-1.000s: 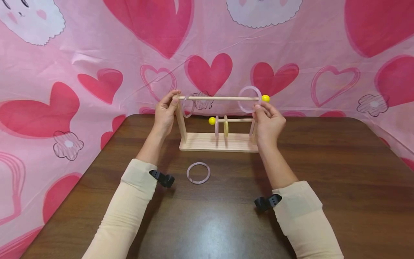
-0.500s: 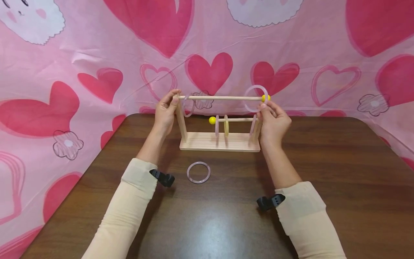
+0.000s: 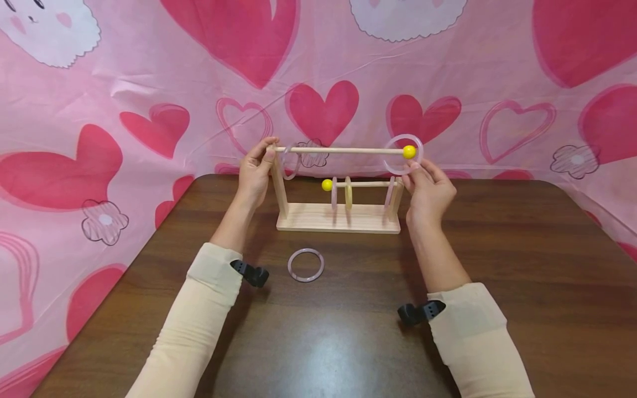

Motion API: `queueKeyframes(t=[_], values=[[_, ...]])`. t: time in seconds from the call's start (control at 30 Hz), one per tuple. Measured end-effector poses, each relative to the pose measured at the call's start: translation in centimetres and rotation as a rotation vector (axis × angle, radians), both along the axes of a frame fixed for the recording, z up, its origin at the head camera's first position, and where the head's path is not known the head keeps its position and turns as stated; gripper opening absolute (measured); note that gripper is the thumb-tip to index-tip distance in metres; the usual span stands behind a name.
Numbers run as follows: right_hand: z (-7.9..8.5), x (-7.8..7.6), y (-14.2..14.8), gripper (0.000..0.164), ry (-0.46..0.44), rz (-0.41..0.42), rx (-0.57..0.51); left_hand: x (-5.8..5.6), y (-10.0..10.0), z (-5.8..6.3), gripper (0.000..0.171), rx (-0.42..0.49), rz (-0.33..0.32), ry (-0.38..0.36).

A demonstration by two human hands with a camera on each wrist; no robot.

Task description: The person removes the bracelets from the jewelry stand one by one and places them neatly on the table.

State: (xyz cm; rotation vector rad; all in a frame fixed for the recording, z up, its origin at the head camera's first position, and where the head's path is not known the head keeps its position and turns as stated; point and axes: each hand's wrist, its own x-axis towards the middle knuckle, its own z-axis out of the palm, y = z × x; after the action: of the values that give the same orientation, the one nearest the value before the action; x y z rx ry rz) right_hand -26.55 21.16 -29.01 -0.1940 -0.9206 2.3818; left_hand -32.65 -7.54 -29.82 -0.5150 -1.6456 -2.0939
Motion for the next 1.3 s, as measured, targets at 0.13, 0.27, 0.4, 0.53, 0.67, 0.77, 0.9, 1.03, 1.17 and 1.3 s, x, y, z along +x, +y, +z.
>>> queueKeyframes(t=[0.13,0.27,0.4,0.53,0.67,0.77,0.9,1.03,1.17,1.3], values=[[-0.3,0.0,0.3,0.014,-0.003,0.024,-0.033,0.0,0.0,0.0,0.035,0.004,-0.001,-0.007],[-0.5,0.0,0.6,0.009,-0.003,0.056,-0.072,0.0,0.0,0.0,0.030,0.001,0.005,-0.003],[-0.6,0.2,0.8,0.009,-0.007,0.081,-0.091,0.0,0.0,0.0,0.032,-0.001,0.006,-0.002],[-0.8,0.3,1.0,0.009,-0.021,0.100,-0.096,0.1,0.0,0.0,0.039,0.007,0.001,-0.005],[-1.0,0.5,1.2,0.007,-0.037,0.116,-0.102,0.0,0.0,0.0,0.042,0.007,-0.003,0.005],[-1.1,0.7,1.2,0.006,-0.042,0.124,-0.103,0.0,0.0,-0.1,0.041,0.006,-0.002,0.010],[-1.1,0.9,1.2,0.005,-0.063,0.134,-0.080,-0.1,0.0,-0.1,0.036,0.007,0.000,0.006],[-1.3,1.2,1.3,0.006,-0.086,0.155,-0.075,-0.2,0.0,-0.1,0.035,0.003,0.001,0.008],[-1.6,1.3,1.3,0.006,-0.091,0.181,-0.080,-0.1,0.0,-0.1,0.036,-0.005,0.003,0.012],[-1.8,1.4,1.2,0.008,-0.093,0.210,-0.057,-0.1,0.0,-0.1,0.037,-0.003,0.001,0.011]])
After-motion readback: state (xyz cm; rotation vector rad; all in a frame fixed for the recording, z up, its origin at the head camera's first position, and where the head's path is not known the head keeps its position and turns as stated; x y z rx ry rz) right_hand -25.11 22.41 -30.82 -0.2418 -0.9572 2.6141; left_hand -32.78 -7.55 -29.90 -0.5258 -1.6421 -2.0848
